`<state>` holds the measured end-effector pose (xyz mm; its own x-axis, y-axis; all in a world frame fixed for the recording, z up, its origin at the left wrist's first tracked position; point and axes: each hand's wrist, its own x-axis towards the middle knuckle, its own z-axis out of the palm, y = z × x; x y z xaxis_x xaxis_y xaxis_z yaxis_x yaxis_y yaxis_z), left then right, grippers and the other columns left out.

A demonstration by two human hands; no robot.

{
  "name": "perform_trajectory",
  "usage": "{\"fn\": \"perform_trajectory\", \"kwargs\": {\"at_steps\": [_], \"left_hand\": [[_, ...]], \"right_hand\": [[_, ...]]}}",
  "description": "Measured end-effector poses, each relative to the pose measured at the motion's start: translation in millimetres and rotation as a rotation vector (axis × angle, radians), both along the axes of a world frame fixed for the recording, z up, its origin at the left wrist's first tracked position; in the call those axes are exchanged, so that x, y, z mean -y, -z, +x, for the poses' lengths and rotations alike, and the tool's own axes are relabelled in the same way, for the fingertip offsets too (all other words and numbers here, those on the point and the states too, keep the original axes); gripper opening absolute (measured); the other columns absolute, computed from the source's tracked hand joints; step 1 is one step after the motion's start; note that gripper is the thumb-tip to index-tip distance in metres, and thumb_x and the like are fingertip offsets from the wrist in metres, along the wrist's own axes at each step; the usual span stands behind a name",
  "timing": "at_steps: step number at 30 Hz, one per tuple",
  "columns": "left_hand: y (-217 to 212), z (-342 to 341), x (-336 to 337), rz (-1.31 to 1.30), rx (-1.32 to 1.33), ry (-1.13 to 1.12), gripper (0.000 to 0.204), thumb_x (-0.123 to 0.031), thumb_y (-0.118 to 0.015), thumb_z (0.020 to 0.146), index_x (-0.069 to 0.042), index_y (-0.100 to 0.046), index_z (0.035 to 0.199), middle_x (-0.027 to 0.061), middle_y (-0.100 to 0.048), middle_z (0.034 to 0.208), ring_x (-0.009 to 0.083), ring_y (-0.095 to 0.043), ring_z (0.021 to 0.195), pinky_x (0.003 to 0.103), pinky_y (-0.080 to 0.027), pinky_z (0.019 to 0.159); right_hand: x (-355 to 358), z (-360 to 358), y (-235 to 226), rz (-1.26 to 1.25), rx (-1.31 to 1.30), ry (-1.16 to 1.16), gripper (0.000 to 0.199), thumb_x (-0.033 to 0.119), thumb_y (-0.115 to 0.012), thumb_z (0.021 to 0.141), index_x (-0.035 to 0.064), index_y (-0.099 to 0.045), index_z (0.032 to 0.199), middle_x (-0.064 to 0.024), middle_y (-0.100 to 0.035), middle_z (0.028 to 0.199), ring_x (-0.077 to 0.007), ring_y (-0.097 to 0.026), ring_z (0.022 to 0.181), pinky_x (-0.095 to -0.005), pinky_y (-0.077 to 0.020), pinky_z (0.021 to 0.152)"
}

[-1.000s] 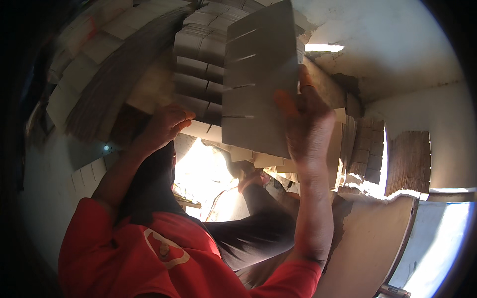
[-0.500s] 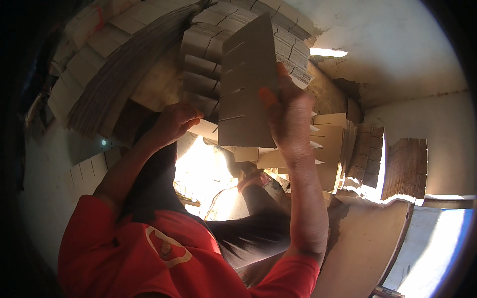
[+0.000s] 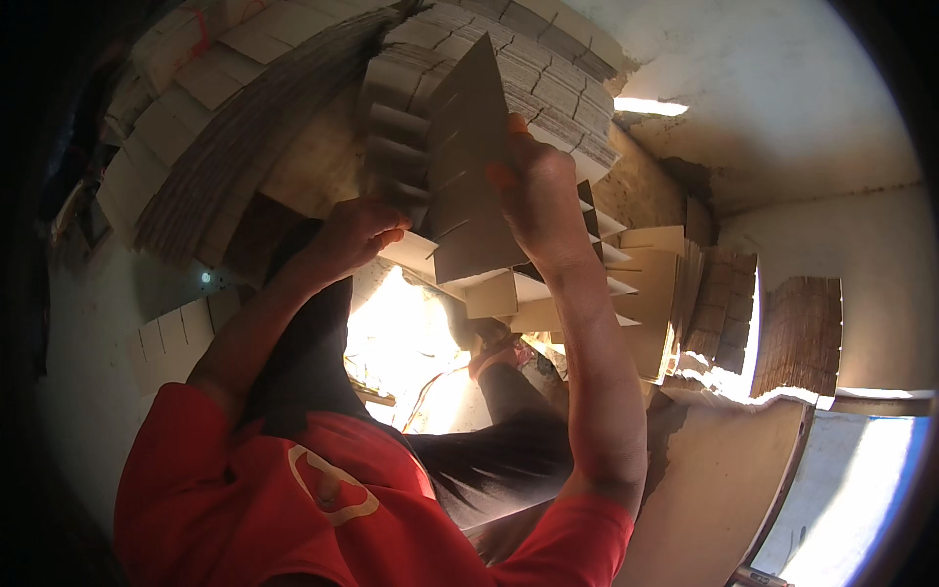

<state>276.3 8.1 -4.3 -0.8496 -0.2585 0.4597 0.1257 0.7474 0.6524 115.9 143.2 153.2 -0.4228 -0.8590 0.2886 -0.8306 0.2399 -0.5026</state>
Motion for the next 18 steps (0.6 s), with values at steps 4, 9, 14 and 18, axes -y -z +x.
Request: {"fn": "perform_trajectory", "kwargs": {"at_steps": [4,9,14,18], "left_hand": [[-3,-2,0,-0.020,-0.007,-0.002,0.012,-0.004,-0.067,0.076,-0.006,-0.067,0.088,0.0081,-0.065,0.079,0.0236,-0.063,0.074,0.033,-0.052,0.064],[-1,-7,-1,0.011,0.050,-0.002,0.011,-0.005,-0.065,0.077,-0.006,-0.067,0.088,0.0079,-0.065,0.080,0.0234,-0.063,0.074,0.033,-0.052,0.064],[-2,-6,-2,-0.021,0.047,-0.013,0.012,-0.006,-0.065,0.078,-0.006,-0.066,0.089,0.0080,-0.065,0.079,0.0234,-0.063,0.074,0.033,-0.052,0.065],[-2,-6,-3,-0.021,0.032,-0.021,0.011,-0.005,-0.065,0.077,-0.005,-0.066,0.089,0.0082,-0.065,0.080,0.0236,-0.063,0.072,0.033,-0.051,0.064]], "right_hand": [[8,-8,17,0.005,-0.007,-0.050,0.044,0.004,-0.062,0.079,0.0014,-0.054,0.122,-0.0092,-0.059,0.072,-0.0103,-0.052,0.065,-0.0262,-0.0448,0.062],[15,-7,71,0.002,-0.067,-0.035,0.040,0.004,-0.062,0.080,0.0020,-0.053,0.119,-0.0158,-0.064,0.081,-0.0272,-0.059,0.068,-0.0335,-0.0478,0.066],[11,7,37,0.108,0.034,-0.008,0.039,0.003,-0.062,0.080,0.0012,-0.054,0.119,-0.0187,-0.065,0.089,-0.0321,-0.063,0.078,-0.0353,-0.0479,0.068],[6,15,41,-0.011,-0.028,-0.065,0.035,0.000,-0.061,0.080,-0.0005,-0.055,0.115,-0.0200,-0.064,0.087,-0.0334,-0.063,0.075,-0.0356,-0.0478,0.065]]}}
